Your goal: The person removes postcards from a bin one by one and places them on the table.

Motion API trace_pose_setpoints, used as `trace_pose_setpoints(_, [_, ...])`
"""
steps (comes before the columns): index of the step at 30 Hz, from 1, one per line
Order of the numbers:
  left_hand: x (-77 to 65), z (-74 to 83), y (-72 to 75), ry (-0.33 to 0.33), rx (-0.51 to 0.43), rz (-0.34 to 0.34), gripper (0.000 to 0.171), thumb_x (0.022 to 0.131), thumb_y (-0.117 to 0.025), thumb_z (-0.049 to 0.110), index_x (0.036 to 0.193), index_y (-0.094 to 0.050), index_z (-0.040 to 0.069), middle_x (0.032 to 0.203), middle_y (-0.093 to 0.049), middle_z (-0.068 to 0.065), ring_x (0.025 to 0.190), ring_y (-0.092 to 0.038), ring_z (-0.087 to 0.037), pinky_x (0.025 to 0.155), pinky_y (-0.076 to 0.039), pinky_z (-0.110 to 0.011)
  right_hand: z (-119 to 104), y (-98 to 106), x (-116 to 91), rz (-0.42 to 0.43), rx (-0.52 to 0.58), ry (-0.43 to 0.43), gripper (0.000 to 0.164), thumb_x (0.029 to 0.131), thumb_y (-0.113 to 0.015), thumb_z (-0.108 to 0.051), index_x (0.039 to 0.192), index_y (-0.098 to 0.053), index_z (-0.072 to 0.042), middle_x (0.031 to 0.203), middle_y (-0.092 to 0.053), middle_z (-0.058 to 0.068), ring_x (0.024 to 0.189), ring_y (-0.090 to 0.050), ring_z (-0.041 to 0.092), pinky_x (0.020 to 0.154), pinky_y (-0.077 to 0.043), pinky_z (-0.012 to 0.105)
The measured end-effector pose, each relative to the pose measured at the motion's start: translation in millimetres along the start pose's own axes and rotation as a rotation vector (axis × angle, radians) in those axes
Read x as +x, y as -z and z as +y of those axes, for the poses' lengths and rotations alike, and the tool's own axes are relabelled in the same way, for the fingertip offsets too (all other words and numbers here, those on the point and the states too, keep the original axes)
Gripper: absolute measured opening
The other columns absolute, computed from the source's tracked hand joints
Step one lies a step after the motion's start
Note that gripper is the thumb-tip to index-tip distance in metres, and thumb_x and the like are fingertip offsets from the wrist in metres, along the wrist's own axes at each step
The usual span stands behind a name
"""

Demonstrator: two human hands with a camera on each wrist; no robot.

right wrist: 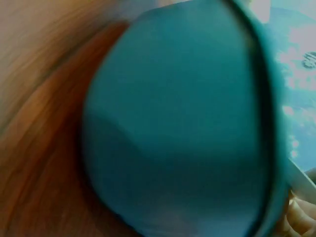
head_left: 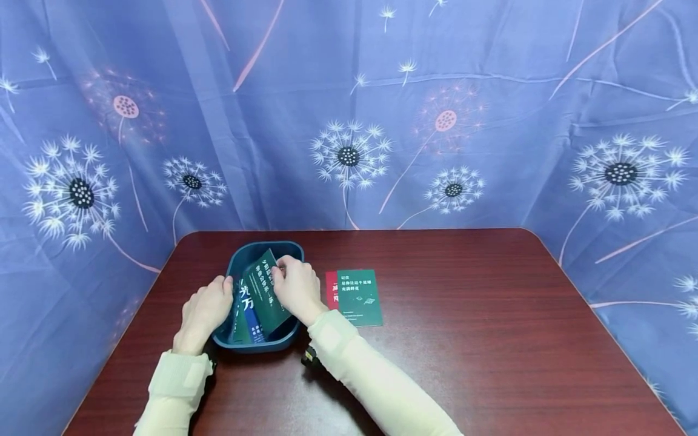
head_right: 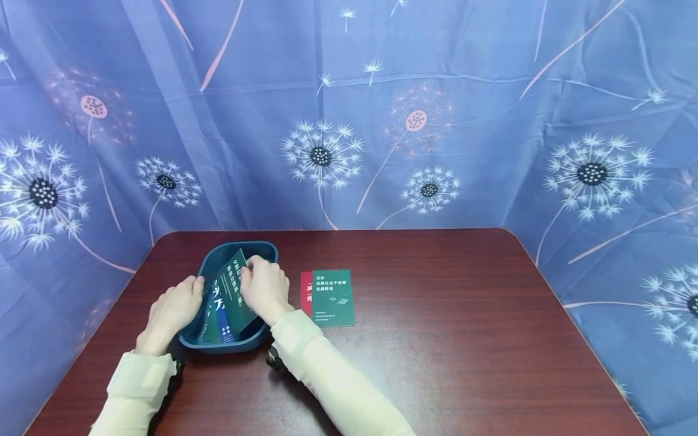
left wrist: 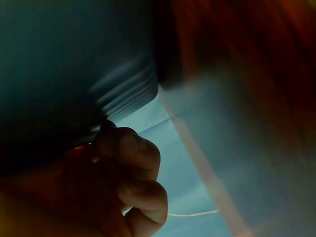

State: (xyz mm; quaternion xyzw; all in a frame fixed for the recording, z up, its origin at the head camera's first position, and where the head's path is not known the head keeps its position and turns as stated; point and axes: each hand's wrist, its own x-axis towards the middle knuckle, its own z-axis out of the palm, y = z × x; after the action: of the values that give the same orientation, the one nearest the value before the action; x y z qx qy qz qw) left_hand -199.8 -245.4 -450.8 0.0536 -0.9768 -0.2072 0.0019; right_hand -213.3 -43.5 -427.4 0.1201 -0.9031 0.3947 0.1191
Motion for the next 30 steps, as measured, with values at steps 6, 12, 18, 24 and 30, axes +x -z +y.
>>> trace_pose_setpoints(6, [1.0,2.0,1.1,0.007,0.0,-0.006,0.05,0.106,-0.024,0.039,0.112,-0.054,-0.001,0.09,-0.06,-0.026,0.08,-0.059,-0.042,0.066,-0.044,-0.055,6,17,3,0.04,0.208,-0.093,0.01,0.093,-0.067,-0.022,0.093,-0.069,-0.012,0.069,-0.063,-0.009,0.061,-0.057,0.005,0.06,-0.046,0.025])
trace_pose_setpoints(12, [0.6,1.9,1.2,0.018,-0.001,-0.015,0.05,0.106,-0.024,0.039,0.113,-0.054,0.0,0.09,-0.06,-0.025,0.08,-0.059,-0.041,0.065,-0.043,-0.054,18,42,2,-0.036,0.374,-0.202,0.012,0.091,-0.071,-0.021,0.089,-0.065,-0.011,0.073,-0.065,-0.003,0.066,-0.058,0.01,0.062,-0.047,0.027])
trace_pose_setpoints(18, [-0.2,3.5,0.3,0.02,-0.001,-0.018,0.048,0.106,-0.025,0.038,0.111,-0.053,0.0,0.09,-0.06,-0.025,0.08,-0.059,-0.041,0.065,-0.043,-0.054,41,67,-3,-0.079,0.46,-0.274,0.013,0.091,-0.071,-0.019,0.09,-0.062,-0.009,0.074,-0.063,0.002,0.063,-0.056,0.015,0.059,-0.045,0.029])
trace_pose_setpoints(24, [0.2,2.7,-0.4,0.011,-0.004,-0.022,0.049,0.106,-0.024,0.039,0.111,-0.053,-0.001,0.089,-0.06,-0.025,0.08,-0.059,-0.041,0.065,-0.043,-0.054,67,90,-11,-0.06,0.628,-0.375,0.012,0.09,-0.071,-0.013,0.093,-0.062,-0.004,0.072,-0.057,0.004,0.055,-0.056,0.014,0.048,-0.046,0.028])
trace_pose_setpoints(30, [-0.2,1.6,1.0,0.011,-0.003,-0.02,0.05,0.106,-0.024,0.04,0.111,-0.053,-0.001,0.09,-0.06,-0.026,0.081,-0.059,-0.043,0.065,-0.043,-0.056,87,105,-14,-0.032,0.641,-0.428,0.013,0.091,-0.071,-0.012,0.094,-0.062,-0.004,0.07,-0.055,0.004,0.051,-0.051,0.014,0.046,-0.044,0.029])
